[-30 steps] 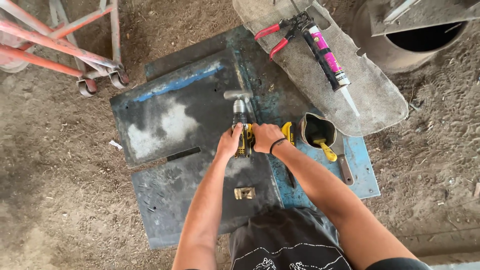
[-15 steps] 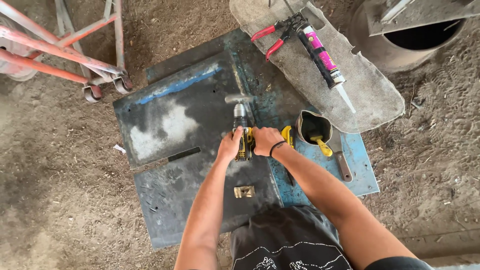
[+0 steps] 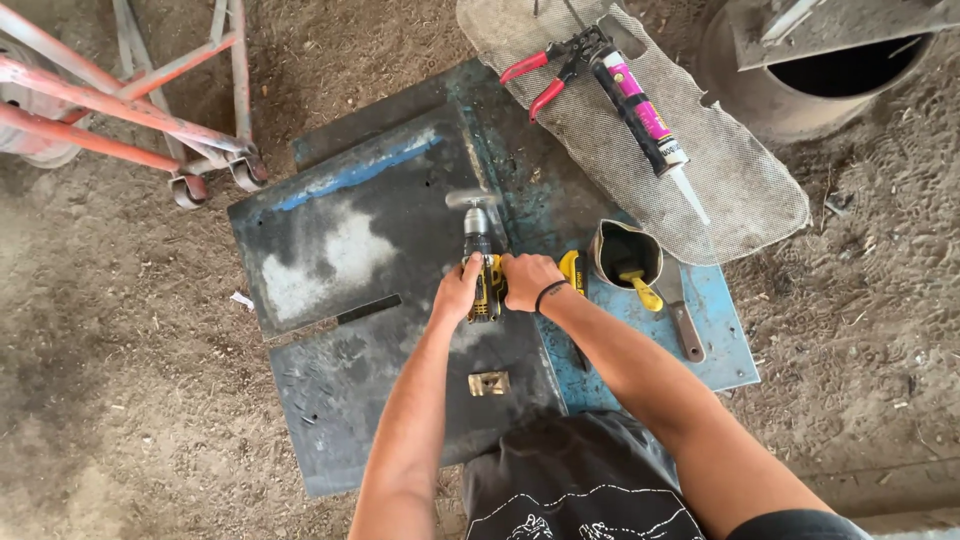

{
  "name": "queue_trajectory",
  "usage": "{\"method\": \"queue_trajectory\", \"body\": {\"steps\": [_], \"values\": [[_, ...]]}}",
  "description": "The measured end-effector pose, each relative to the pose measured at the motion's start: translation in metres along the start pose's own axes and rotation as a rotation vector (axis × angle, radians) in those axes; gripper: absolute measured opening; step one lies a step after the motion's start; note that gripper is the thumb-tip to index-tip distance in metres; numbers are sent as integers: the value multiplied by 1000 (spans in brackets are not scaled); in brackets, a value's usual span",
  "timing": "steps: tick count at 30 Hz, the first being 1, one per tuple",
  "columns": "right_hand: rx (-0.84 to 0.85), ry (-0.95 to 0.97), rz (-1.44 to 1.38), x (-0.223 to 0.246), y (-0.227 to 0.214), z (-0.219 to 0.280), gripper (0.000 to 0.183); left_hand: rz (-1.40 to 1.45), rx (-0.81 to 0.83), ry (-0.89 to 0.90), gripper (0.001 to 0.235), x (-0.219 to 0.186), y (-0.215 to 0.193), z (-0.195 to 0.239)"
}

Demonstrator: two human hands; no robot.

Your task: Cleaning a metal surface using a power drill with a wire brush attachment

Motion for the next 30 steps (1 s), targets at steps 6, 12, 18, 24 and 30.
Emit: {"method": "queue_trajectory", "body": {"steps": [6,12,18,24,30], "values": [[-10,11,1,-6,-3,-14,46,41,-14,25,90,-15,-8,-2],[-24,7,10,-10,0,-27,45,45,-26,11,91,-24,-15,-1],[-25,4,2,-6,-10,-29,44,42,-18,6,97,-24,-18,-11],[-52,24,-18,-10,-24,-30,43,28,-13,23,97,-35,-20,-20],[-35,126,-63,-28,-40,-16,52,-143,105,51,96,-89,-22,-11]]}}
Point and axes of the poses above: each hand's wrist, its own z-axis away from the middle knuckle, its own y-axis out of the palm, x = y × z, the point moved 9 cm from there along -z, towards the middle knuckle, and after that the axes turned 2 degrees about -x, right-handed, at the moved point
